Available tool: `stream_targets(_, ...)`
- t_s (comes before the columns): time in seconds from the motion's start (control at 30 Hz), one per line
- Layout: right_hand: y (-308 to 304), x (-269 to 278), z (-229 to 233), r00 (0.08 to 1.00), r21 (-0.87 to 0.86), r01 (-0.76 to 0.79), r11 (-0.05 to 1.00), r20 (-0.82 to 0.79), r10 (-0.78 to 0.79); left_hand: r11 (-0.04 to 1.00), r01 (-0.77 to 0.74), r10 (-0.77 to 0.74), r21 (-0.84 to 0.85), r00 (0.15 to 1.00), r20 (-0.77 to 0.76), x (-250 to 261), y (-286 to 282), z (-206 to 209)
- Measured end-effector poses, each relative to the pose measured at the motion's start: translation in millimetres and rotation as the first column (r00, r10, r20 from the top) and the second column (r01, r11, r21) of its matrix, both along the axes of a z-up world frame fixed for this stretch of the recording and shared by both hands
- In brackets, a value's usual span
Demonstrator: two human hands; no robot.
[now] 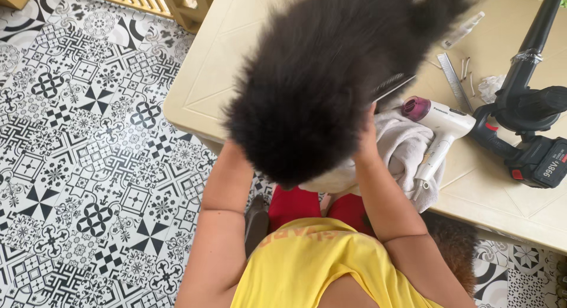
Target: The person dries and brushes a small black dog using a hair dryer and a slicker brush on a table.
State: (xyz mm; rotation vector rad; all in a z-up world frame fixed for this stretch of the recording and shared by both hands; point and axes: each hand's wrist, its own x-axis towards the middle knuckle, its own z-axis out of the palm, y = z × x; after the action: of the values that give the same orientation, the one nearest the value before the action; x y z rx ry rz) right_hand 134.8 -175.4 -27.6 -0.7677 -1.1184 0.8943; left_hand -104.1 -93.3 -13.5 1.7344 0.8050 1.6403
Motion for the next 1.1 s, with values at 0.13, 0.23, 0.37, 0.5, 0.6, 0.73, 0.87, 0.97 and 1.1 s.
stream_targets(0.13,-11,-20,-25,0.998,0.006,-0.054,0.999,0.040,0.053,0.994,0.109,-0.110,-0.016,0.992,-0.062,4,-31,-9)
stream_targets(0.23,-1,-19,-29,0.998,-0.024,-0.066,0.998,-0.008,0.066,0.985,0.166,-0.169,-0.041,0.982,-0.079,6,-41,-13)
stream_targets(0.37,-1,-14,-13,0.985,-0.053,-0.080,0.995,-0.155,0.071,0.977,0.211,-0.213,-0.033,0.972,-0.095,18,-37,-6)
stream_targets(0.5,-4,4,24,0.948,-0.062,-0.060,0.996,-0.317,0.037,0.965,0.261,-0.262,-0.025,0.963,-0.058,33,-31,1)
stream_targets(0.6,-1,28,64,0.920,-0.022,-0.002,1.000,-0.391,-0.007,0.958,0.287,-0.287,0.011,0.958,-0.003,68,-5,9)
stream_targets(0.73,7,68,116,0.901,0.072,0.094,0.993,-0.430,-0.054,0.946,0.322,-0.324,0.032,0.937,0.130,128,51,26)
stream_targets(0.87,14,90,137,0.967,0.178,0.203,0.963,-0.193,-0.168,0.901,0.430,-0.386,-0.063,0.859,0.336,139,36,11)
stream_targets(0.97,25,99,141,0.971,0.210,0.184,0.960,-0.190,-0.145,0.792,0.598,-0.450,-0.124,0.708,0.544,179,17,40)
stream_targets(1.1,31,104,123,0.970,0.204,0.185,0.961,-0.193,-0.145,0.393,0.905,-0.394,-0.161,0.324,0.860,204,-22,91)
